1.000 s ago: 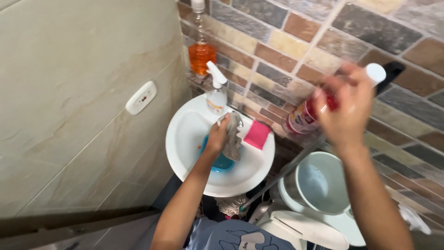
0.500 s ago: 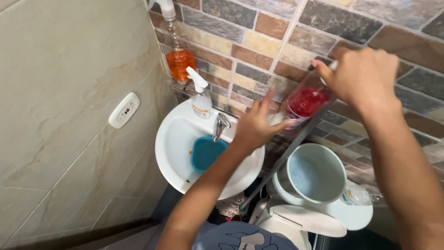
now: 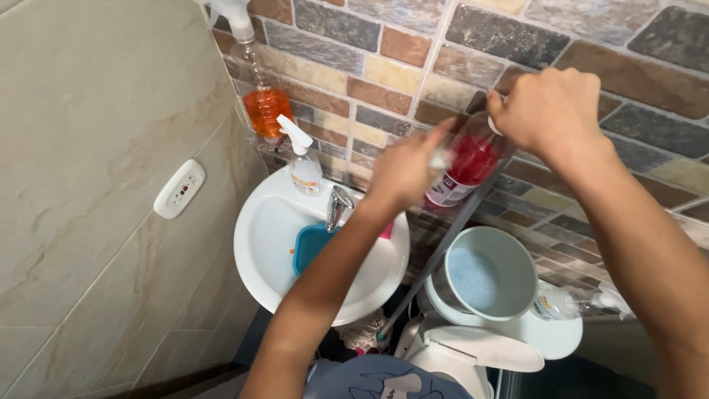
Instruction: Hand-washing a cloth in a sink basin and then cleaning a toilet using spray and a brush.
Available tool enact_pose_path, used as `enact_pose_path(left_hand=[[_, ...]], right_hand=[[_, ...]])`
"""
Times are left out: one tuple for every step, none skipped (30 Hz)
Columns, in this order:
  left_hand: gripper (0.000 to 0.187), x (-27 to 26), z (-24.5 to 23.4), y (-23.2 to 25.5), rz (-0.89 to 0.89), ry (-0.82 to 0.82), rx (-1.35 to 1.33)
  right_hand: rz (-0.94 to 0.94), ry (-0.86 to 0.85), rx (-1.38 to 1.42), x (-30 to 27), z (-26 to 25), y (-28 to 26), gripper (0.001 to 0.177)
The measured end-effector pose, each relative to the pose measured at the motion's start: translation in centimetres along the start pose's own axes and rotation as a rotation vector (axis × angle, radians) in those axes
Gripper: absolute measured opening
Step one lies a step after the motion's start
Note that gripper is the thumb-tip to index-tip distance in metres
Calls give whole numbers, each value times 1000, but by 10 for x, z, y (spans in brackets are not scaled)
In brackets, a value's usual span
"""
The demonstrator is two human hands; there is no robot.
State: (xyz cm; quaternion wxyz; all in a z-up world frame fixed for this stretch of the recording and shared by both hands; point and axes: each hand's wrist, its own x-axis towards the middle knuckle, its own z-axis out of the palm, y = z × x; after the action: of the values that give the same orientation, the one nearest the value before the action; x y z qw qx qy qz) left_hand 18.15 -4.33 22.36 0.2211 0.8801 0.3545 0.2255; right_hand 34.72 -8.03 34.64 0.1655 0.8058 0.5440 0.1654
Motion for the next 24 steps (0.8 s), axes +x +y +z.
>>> enact_pose_path(left_hand=[[65,8,19,-26,1,-3,2],[47,15,39,-53,-86,123,-182],[33,19,61,-80,-180,244,-371],[33,8,67,-94,-186,236,-372],[30,0,73,-108,-226,250,-297],[36,-9,77,-122,-266,262,-222],[36,-20,107,-152,-271,268,-218],[49,-30,137,-182,-350,86,-154],[62,-42,167,-213,-429,-101,-89],[62,-58,168,-216,-437,-98,-86],[68,-74,171,-218,-591,-118,-211],[76,-89,173,-220,-744,-137,-337],[76,-90,178,-220,-745,-139,-337],[48,-91,182,-218,-929,-34,-734],[33,-89,185,-218,-1091,83,-1134],[33,-81,195,-218,-1087,81,-1133],[14,-72,205,-217,-1043,81,-1448],[15,-63,215,-216,-979,79,-1762],[15,-52,234,-220,-975,70,-1762],[25,-40,252,-223,-993,205,-1628],[41,-27,270,-226,-1001,337,-1490],[41,-21,269,-227,-995,331,-1492],[65,-14,269,-228,-1033,343,-1306],[95,-7,268,-229,-1064,354,-1118]], right_hand=[[2,-2,3,0,0,0,73],[-14,30,12,0,0,-1,71],[-34,54,19,-2,3,-3,69],[-36,44,20,-3,7,-4,69],[-35,68,3,-2,8,-5,69],[-35,92,-14,-1,9,-6,68],[-42,98,-11,-3,5,-7,68],[-20,53,-12,-4,1,-8,70],[1,6,-12,-7,-3,-9,72],[-7,7,-8,-5,0,-9,72],[2,29,-22,-4,3,-8,72],[12,51,-35,-4,6,-6,73],[12,49,-36,-5,7,-7,73],[14,41,-53,-6,7,-7,80],[20,37,-70,-7,6,-7,88],[24,38,-70,-6,7,-7,88],[15,59,-67,-6,9,-7,84],[6,79,-65,-6,10,-6,80],[14,78,-67,-7,8,-7,80],[19,51,-53,-8,6,-7,82],[23,26,-38,-7,3,-7,84],[30,27,-40,-8,3,-8,84],[24,26,-32,-10,2,-8,82],[17,25,-25,-11,2,-8,80]])
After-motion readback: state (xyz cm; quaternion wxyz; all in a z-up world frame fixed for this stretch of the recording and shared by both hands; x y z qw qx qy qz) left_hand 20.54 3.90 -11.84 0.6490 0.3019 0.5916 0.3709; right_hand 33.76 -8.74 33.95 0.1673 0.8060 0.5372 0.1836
